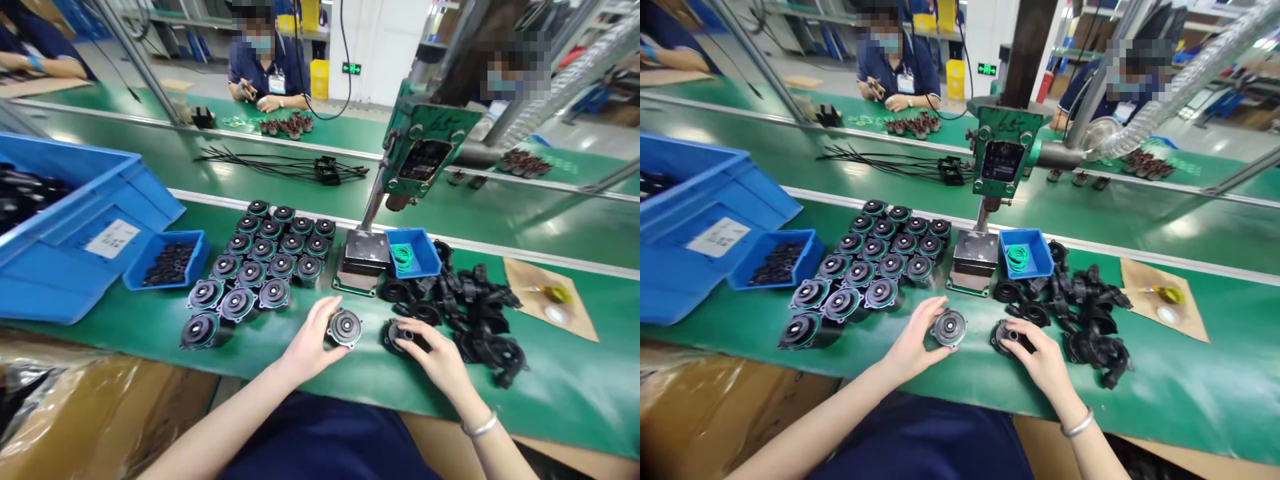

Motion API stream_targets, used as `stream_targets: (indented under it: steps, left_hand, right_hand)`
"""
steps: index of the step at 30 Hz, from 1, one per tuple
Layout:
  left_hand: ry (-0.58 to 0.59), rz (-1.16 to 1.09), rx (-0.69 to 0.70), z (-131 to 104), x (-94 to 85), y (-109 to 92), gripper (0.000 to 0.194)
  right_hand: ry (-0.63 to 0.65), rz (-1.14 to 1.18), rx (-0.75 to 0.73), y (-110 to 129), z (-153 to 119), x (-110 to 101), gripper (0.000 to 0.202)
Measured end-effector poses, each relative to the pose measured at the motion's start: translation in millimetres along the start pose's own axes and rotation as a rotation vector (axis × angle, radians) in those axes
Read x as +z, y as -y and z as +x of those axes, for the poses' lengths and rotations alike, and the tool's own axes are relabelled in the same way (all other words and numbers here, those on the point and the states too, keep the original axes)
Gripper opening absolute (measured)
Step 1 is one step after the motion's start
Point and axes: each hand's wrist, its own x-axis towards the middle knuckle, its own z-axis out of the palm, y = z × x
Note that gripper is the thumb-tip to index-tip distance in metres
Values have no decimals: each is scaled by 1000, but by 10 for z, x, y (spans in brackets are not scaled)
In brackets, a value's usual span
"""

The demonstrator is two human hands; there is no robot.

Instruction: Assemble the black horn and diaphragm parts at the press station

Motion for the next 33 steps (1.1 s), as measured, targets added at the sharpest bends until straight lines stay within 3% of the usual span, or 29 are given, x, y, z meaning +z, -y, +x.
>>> stream_targets:
  steps: [3,5,11,16,21,33]
  left_hand:
    - [84,-198,-61,192,166,15,86]
    - [89,-299,-95,233,231,15,84]
    - [52,-241,-105,190,251,9,70]
    - [48,-154,-25,190,242,14,63]
    - [24,-136,54,181,262,37,64]
    - [28,-169,76,166,249,40,74]
  right_hand:
    - [-69,15,80,189,186,-148,26]
    - [-77,22,53,367,298,-172,21]
    - [19,22,-161,730,486,91,17]
    - [75,-62,-250,764,501,253,20]
    - [42,-123,-255,806,465,277,22]
    - [50,-67,-257,796,440,302,24]
